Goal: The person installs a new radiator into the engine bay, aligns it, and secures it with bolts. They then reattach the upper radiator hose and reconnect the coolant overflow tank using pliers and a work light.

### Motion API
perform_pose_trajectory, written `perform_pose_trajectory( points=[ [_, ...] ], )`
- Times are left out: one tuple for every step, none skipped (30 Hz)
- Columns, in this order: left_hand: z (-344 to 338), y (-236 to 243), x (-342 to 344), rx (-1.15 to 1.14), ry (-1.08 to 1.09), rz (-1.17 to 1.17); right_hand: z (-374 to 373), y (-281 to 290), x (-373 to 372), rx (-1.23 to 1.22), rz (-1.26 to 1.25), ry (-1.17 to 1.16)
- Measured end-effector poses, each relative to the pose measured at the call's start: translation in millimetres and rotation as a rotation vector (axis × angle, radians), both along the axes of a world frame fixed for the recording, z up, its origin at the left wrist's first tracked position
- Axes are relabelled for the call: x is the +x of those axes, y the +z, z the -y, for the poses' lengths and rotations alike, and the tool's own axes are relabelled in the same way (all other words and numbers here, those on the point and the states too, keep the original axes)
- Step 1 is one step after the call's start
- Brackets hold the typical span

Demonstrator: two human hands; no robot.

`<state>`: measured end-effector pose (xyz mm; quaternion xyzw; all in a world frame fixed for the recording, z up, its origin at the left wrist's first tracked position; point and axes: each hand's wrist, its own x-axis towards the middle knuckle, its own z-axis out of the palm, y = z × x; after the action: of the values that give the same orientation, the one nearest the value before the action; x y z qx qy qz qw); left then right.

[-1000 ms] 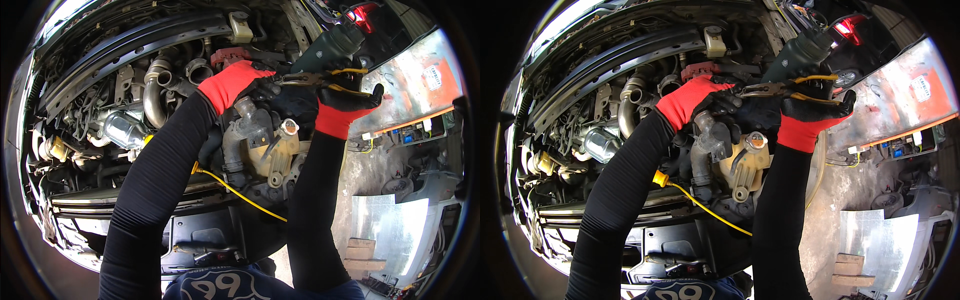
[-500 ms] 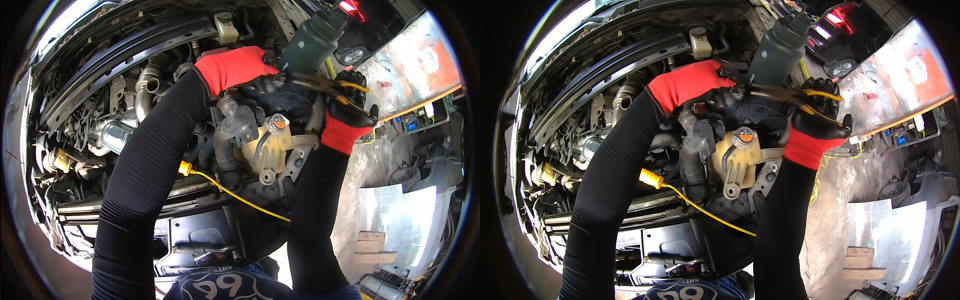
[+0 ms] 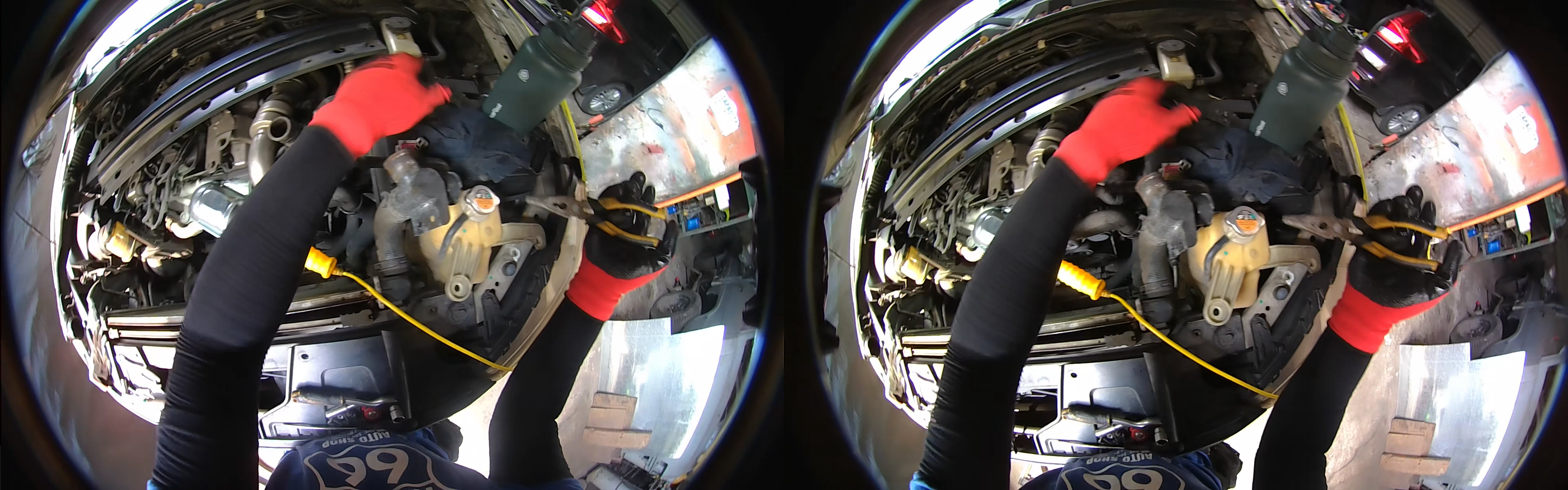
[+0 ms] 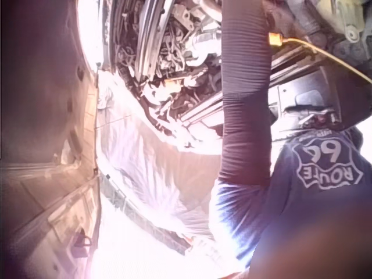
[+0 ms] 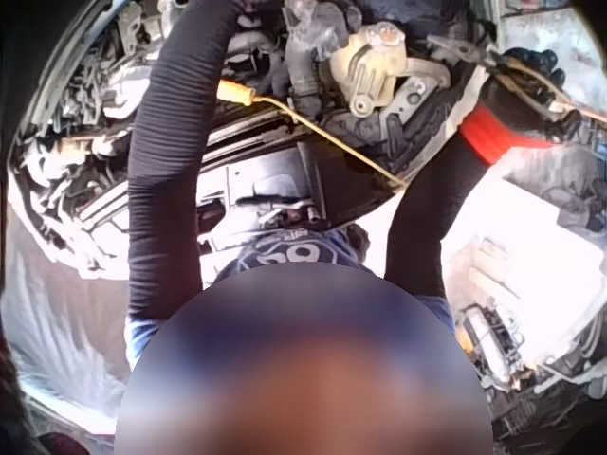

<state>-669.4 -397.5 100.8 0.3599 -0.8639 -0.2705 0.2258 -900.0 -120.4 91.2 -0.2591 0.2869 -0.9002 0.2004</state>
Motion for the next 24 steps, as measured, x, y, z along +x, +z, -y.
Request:
perform_pose_trajectory(
  points=[
    [-6.8,-0.8,22.2,0.076,0.066,-0.235,-2.9,3.7,3.8,0.086,-0.008,-0.13],
    [-19.4,-7.5,47.9,0.085,0.106,-0.54,-4.8,7.3,8.3,0.184,-0.078,-0.249],
    [-34.3,-18.1,70.3,0.188,0.225,-0.61,-5.2,10.9,13.1,0.181,0.018,-0.201],
    [-56.8,-35.3,81.9,0.049,0.356,-0.636,-5.0,15.2,18.4,0.222,0.062,-0.206],
    [-75.5,-52.4,93.1,-0.201,0.425,-0.55,-2.1,17.8,24.6,0.17,0.071,-0.167],
    [-97.4,-71.5,96.2,-0.682,0.496,-0.37,-0.2,21.6,31.6,0.167,0.004,-0.133],
    [-114.0,-89.1,87.7,-0.085,0.523,-0.691,4.0,23.2,39.9,0.133,-0.003,-0.089],
    [-132.2,-104.0,74.0,0.537,0.529,-0.981,8.3,23.4,49.7,0.132,0.005,-0.095],
    [-137.6,-115.0,64.9,0.54,0.488,-1.024,12.6,23.8,59.5,0.295,-0.2,-0.322],
    [-136.1,-123.3,55.0,0.614,0.474,-1.031,12.0,28.5,67.9,0.264,-0.125,-0.229],
    [-131.0,-128.6,43.8,0.66,0.453,-1.065,11.7,32.9,76.0,0.209,-0.115,-0.083],
    [-122.6,-131.1,34.4,0.652,0.405,-1.135,11.3,37.7,83.3,0.143,-0.152,0.088],
    [-116.6,-133.2,29.4,0.6,0.412,-1.066,14.2,41.9,89.2,0.049,-0.165,0.301],
    [-110.1,-134.3,25.3,0.478,0.389,-1.035,17.1,46.8,94.6,0.021,-0.223,0.37],
    [-102.7,-136.4,24.8,0.573,0.442,-0.949,22.1,49.7,101.0,-0.008,-0.292,0.34],
    [-96.5,-138.9,24.1,0.619,0.493,-1.026,26.7,52.3,108.4,-0.066,-0.322,0.375],
    [-90.3,-144.3,27.8,0.828,0.508,-1.064,32.4,54.7,116.6,-0.018,-0.315,0.367],
    [-86.6,-150.6,28.9,1.021,0.498,-1.155,36.0,59.0,125.9,0.01,-0.268,0.42],
    [-82.2,-159.1,32.1,1.265,0.545,-1.467,47.3,60.5,135.5,0.036,-0.24,0.372],
    [-76.5,-168.4,35.3,1.498,0.601,-1.658,58.7,63.6,146.3,0.096,-0.193,0.247],
    [-78.5,-178.2,35.0,1.517,0.509,-1.841,73.3,59.0,161.5,0.105,-0.282,0.176],
    [-80.9,-187.7,33.5,1.554,0.457,-2.01,88.3,55.5,177.0,0.22,-0.671,-0.07],
    [-82.0,-196.6,32.1,1.519,0.405,-2.029,103.3,51.7,192.2,0.345,-1.071,-0.497],
    [-83.0,-203.7,29.8,1.538,0.36,-2.033,122.6,44.7,206.8,0.304,-1.226,-0.633]
  ],
)
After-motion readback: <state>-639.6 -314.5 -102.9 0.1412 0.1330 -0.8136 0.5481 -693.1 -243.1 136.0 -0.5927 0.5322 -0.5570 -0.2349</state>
